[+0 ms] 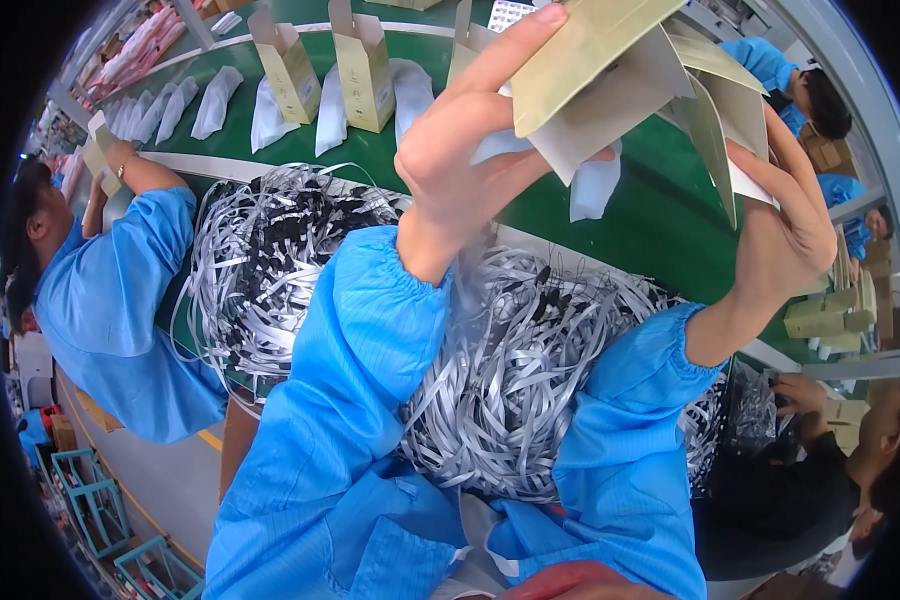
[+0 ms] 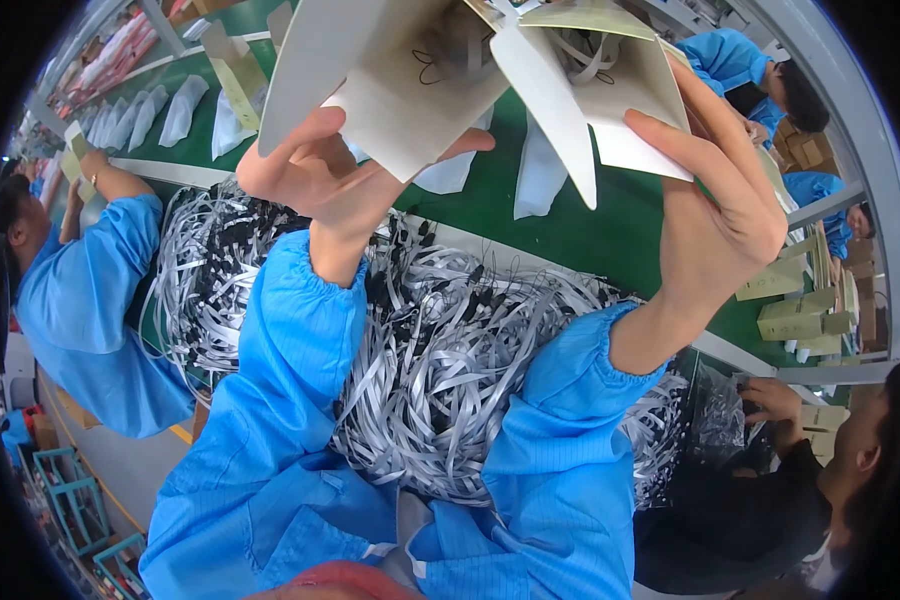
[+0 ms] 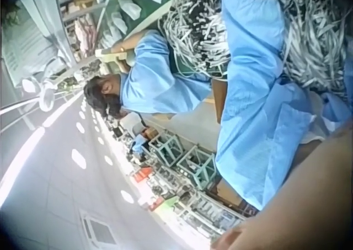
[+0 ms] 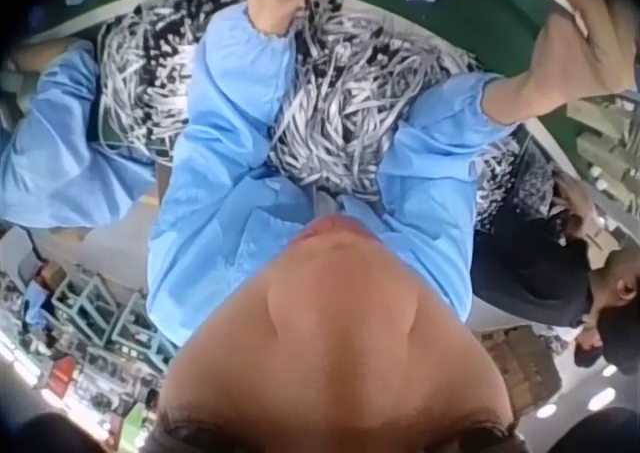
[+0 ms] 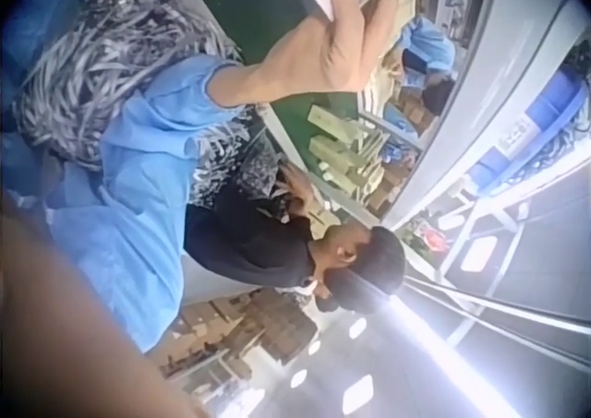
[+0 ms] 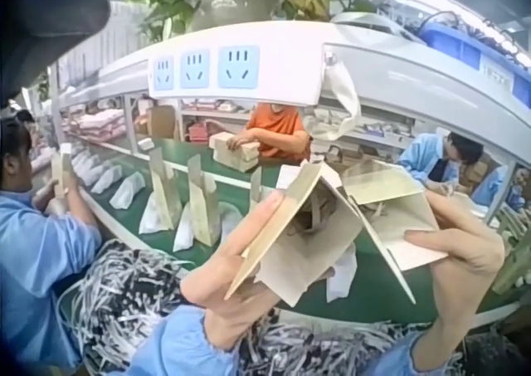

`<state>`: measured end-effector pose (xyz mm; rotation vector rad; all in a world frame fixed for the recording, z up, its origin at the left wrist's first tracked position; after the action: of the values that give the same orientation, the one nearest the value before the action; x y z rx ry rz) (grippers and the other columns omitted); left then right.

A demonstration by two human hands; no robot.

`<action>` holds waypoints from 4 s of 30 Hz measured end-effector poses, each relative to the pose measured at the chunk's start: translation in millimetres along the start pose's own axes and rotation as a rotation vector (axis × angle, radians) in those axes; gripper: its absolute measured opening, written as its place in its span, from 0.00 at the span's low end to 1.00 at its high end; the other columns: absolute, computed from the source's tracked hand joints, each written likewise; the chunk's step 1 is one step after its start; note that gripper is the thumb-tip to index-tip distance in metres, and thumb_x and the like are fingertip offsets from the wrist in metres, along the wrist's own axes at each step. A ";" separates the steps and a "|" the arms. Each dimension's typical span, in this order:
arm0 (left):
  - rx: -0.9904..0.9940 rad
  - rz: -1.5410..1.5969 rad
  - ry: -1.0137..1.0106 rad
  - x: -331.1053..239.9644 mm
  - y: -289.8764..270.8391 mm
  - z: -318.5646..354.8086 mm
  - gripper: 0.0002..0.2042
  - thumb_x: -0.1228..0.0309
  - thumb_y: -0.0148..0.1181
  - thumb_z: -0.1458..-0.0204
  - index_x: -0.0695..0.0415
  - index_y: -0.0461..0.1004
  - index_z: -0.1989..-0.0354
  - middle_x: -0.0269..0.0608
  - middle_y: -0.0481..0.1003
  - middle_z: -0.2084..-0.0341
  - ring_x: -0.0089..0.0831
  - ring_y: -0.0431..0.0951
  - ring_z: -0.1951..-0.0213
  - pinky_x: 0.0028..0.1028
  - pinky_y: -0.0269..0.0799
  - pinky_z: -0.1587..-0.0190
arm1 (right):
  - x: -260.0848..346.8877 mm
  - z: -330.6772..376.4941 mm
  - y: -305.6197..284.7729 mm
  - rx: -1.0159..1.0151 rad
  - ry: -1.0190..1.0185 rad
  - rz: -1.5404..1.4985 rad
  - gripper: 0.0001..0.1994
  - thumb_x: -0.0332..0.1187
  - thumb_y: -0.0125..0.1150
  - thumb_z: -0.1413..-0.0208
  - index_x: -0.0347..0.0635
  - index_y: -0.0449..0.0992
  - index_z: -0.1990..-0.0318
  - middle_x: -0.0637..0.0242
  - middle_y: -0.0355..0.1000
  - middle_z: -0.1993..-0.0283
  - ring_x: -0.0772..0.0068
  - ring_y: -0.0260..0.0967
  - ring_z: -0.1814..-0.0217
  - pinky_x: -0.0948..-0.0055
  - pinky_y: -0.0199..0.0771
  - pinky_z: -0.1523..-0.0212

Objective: Taking bundled white cables and placing them into cardboard boxes on an assembly line.

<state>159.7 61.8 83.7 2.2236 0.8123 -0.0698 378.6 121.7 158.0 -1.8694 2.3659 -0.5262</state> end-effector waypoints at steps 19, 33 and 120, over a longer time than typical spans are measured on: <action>0.387 -1.486 1.013 -26.3 -8.3 6.0 0.48 0.72 0.78 0.60 0.49 0.56 0.28 0.59 0.60 0.34 0.56 0.71 0.40 0.59 0.74 0.40 | -7.6 2.2 -1.4 -0.008 0.016 0.042 0.16 0.09 0.61 0.63 0.34 0.86 0.66 0.52 0.81 0.53 0.60 0.80 0.48 0.68 0.79 0.45; -0.183 -1.271 0.333 11.7 -24.4 -9.0 0.37 0.79 0.80 0.63 0.62 0.59 0.47 0.53 0.72 0.48 0.41 0.76 0.45 0.35 0.74 0.44 | -19.5 4.1 9.4 0.021 -0.031 0.228 0.12 0.14 0.68 0.58 0.34 0.86 0.64 0.56 0.82 0.52 0.68 0.82 0.57 0.78 0.79 0.55; 0.689 -1.403 -1.099 108.0 -98.0 59.1 0.16 0.79 0.60 0.44 0.60 0.73 0.46 0.46 0.80 0.62 0.34 0.80 0.62 0.33 0.75 0.57 | -99.0 83.0 14.9 0.364 0.808 0.319 0.20 0.31 0.62 0.38 0.31 0.70 0.42 0.61 0.73 0.76 0.73 0.70 0.79 0.72 0.68 0.79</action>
<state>201.0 129.8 -52.1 1.2146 1.5408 -2.2062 412.2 201.4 60.9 -1.2067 2.6360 -1.7853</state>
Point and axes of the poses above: each hand's wrist, its own z-axis away from the middle knuckle, its own y-axis out of the palm, x = y × z, the point moved 5 cm from there along -z, towards the middle knuckle
